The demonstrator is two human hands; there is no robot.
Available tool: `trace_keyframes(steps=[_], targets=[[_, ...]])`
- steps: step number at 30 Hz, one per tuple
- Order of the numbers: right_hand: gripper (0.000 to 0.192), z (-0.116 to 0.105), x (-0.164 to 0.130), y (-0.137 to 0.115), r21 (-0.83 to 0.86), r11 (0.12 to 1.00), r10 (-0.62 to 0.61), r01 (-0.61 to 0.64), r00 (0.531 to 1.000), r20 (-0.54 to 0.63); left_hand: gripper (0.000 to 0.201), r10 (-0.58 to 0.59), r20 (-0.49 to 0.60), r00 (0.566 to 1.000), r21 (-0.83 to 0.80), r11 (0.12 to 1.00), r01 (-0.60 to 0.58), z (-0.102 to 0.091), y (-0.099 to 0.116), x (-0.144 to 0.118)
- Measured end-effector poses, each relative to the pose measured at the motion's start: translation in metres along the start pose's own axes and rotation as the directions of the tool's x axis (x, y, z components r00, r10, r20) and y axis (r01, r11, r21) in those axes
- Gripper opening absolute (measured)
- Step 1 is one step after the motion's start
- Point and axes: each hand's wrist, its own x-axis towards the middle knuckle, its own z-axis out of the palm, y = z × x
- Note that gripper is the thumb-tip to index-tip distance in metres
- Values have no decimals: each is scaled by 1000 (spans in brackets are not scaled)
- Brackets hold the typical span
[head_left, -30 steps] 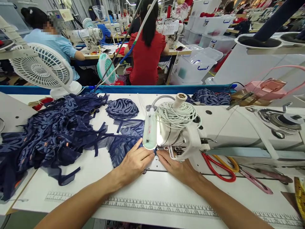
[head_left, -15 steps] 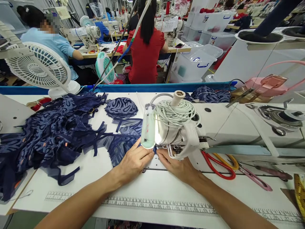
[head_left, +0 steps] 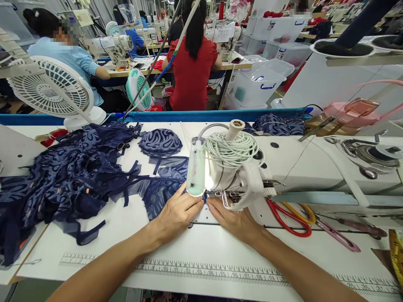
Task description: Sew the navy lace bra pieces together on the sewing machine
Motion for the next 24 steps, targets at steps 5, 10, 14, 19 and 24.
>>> trace_keyframes(steps=[5, 10, 14, 19, 24], targets=[[26, 2, -3, -3, 35, 999, 31, -31, 1000, 4, 32, 2, 7, 1000, 11, 1000, -2, -1, 0, 0], [26, -2, -2, -9, 11, 998, 63, -63, 998, 9, 33, 4, 8, 1000, 23, 1000, -4, 1, 0, -1], [27, -8, 0, -12, 26, 996, 88, -89, 996, 32, 36, 0, 23, 1000, 67, 998, -1, 0, 2, 1], [28, -11, 3, -15, 64, 989, 129, -133, 990, 62, 31, 32, 35, 999, 176, 984, -37, -2, 8, 5], [29, -14, 3, -12, 86, 986, 137, -143, 988, 63, 24, 60, 49, 997, 309, 948, -72, -1, 14, 9]])
